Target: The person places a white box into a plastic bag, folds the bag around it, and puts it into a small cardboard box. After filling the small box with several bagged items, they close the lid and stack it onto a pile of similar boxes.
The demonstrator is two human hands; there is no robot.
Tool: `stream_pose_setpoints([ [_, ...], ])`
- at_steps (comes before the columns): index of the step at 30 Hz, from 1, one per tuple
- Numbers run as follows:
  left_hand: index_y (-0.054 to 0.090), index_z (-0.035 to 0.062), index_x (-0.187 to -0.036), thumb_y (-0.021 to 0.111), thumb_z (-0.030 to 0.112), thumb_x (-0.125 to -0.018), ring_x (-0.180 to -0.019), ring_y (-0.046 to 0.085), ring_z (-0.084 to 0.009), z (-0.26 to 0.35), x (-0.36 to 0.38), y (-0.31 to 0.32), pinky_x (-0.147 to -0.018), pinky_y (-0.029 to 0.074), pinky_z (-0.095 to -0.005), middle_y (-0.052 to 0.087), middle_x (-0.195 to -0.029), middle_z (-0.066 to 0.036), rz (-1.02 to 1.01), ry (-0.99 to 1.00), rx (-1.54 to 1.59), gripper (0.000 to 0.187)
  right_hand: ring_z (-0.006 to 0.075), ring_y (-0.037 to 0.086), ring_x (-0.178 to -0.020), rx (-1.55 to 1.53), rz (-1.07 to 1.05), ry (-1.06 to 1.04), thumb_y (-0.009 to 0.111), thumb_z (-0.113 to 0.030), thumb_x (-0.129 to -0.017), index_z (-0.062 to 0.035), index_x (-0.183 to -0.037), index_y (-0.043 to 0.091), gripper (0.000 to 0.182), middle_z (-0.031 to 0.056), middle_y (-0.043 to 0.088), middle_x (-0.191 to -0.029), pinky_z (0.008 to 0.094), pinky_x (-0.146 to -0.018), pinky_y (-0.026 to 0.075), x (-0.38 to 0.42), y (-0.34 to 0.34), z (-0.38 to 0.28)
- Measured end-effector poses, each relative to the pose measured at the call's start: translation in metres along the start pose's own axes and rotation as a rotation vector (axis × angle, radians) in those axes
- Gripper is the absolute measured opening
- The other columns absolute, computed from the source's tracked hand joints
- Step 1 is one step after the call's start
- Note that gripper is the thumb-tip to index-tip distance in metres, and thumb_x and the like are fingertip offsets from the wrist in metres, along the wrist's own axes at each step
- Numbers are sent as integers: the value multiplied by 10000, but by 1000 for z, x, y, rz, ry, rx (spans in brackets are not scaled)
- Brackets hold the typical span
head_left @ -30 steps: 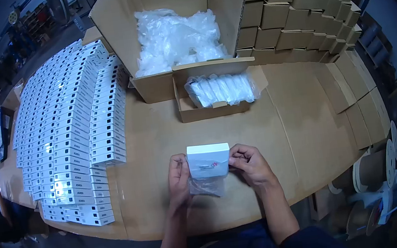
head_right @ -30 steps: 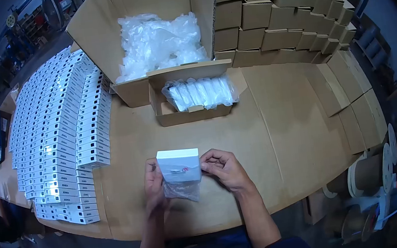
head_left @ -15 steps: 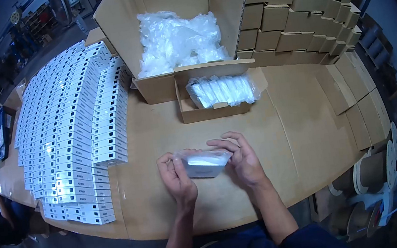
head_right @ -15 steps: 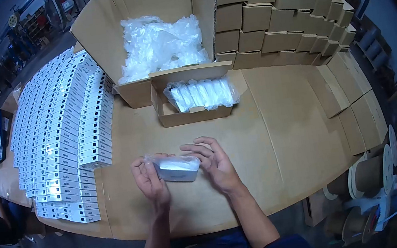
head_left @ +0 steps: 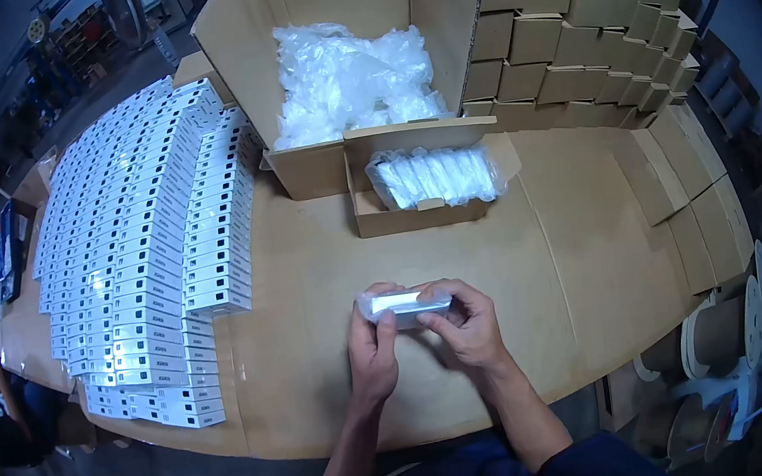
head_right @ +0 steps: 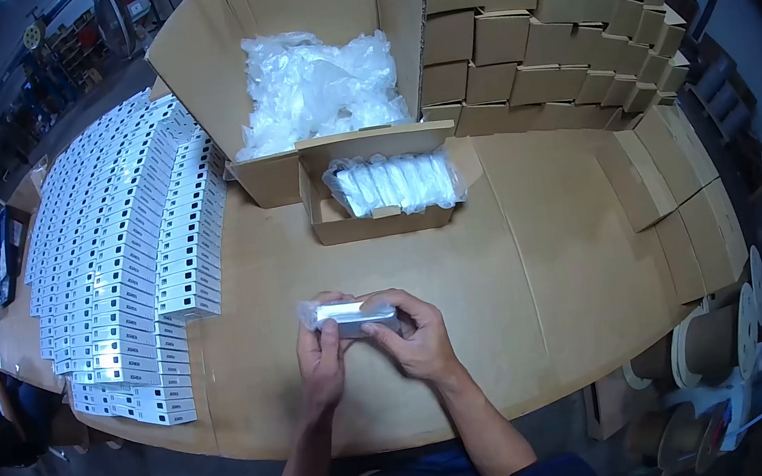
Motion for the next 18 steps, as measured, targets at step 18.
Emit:
stream_pose_setpoints([
  [18, 585, 11, -977, 454, 246, -1126, -925, 714, -187, -14, -7, -10, -839, 631, -360, 691, -1021, -127, 216, -221, 167, 308, 303, 637, -1190, 512, -244, -186, 769, -74, -883, -51, -1285, 724, 405, 168, 698, -1274, 413, -1026, 497, -4, -4, -32],
])
Point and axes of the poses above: each hand's wrist, its own x-axis away from the middle knuckle, its own y-axis out of the palm, z = x × y, the point moved 4 cm from there along -x, towards the middle knuckle
